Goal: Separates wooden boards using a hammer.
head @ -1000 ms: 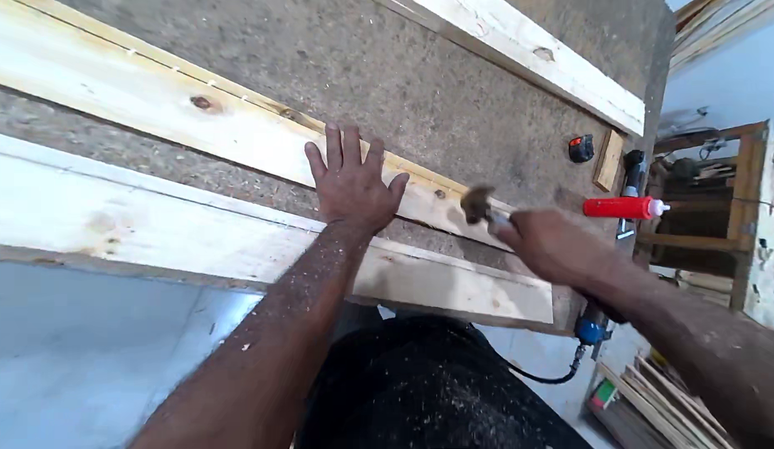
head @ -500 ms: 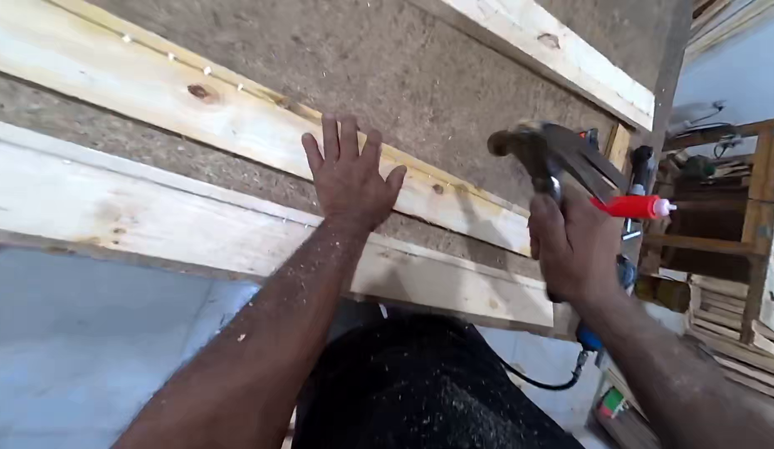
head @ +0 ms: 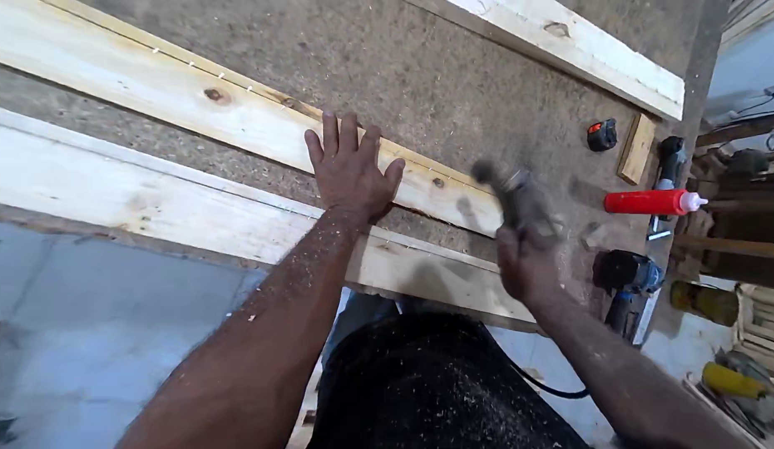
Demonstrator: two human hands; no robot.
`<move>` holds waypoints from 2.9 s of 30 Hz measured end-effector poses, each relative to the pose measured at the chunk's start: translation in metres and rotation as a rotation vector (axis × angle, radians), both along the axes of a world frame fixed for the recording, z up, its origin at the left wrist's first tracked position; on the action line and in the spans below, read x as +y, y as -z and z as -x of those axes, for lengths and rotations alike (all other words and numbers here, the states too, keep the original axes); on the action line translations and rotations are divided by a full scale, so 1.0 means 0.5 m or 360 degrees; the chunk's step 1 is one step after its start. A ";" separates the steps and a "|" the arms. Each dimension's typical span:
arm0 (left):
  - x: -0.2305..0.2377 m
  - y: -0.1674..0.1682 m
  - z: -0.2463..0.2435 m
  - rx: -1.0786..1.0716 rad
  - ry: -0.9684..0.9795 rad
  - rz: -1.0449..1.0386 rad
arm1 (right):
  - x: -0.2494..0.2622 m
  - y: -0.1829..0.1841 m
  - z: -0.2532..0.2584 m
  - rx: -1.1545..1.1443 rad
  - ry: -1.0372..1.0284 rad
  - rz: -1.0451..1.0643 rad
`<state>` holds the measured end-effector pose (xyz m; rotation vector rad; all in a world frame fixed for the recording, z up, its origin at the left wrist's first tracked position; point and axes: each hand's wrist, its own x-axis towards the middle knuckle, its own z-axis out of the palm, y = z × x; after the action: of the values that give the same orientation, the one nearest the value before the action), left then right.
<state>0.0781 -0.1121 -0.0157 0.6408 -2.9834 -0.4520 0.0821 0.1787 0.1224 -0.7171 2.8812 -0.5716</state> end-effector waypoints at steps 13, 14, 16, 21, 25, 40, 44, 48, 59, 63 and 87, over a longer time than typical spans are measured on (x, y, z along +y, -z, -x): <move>-0.119 -0.061 -0.003 0.0088 0.0117 -0.0505 | -0.029 0.025 0.026 -0.0989 0.0384 -0.0939; -0.169 -0.074 -0.003 0.0086 0.0119 -0.0435 | -0.049 0.007 0.029 -0.0973 0.0356 -0.1040; -0.264 -0.064 -0.009 0.0019 0.0140 -0.0183 | -0.110 -0.037 0.033 -0.0960 0.0283 -0.1180; -0.319 0.004 -0.032 0.0051 0.0114 0.0017 | -0.369 -0.172 0.078 -0.0815 0.0047 -0.0531; -0.319 0.004 -0.035 0.0059 0.0113 -0.0035 | -0.464 -0.134 0.065 -0.0401 -0.0111 -0.0006; -0.328 0.009 -0.028 0.0109 0.0090 -0.0097 | -0.382 -0.052 0.015 -0.0648 -0.0028 -0.0752; -0.332 0.008 -0.021 0.0116 0.0068 -0.0060 | -0.410 -0.129 0.057 -0.0895 0.0092 -0.1219; -0.325 0.002 -0.023 0.0091 0.0071 -0.0050 | -0.379 -0.088 0.018 -0.0003 -0.0060 -0.0093; -0.318 0.000 -0.022 0.0000 0.0060 0.0058 | -0.287 0.066 -0.041 -0.0489 0.0163 -0.0251; -0.342 -0.018 -0.025 -0.0102 0.0187 -0.0152 | -0.315 0.070 -0.009 -0.1035 0.0295 -0.0752; -0.727 -0.029 -0.023 0.0013 0.0290 -0.0174 | -0.807 -0.303 0.089 -0.0189 -0.0051 0.0315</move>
<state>0.0897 -0.4758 -0.0011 0.3732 -3.0391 -0.6315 0.0376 -0.2246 0.2740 -0.7263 2.7252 -0.8731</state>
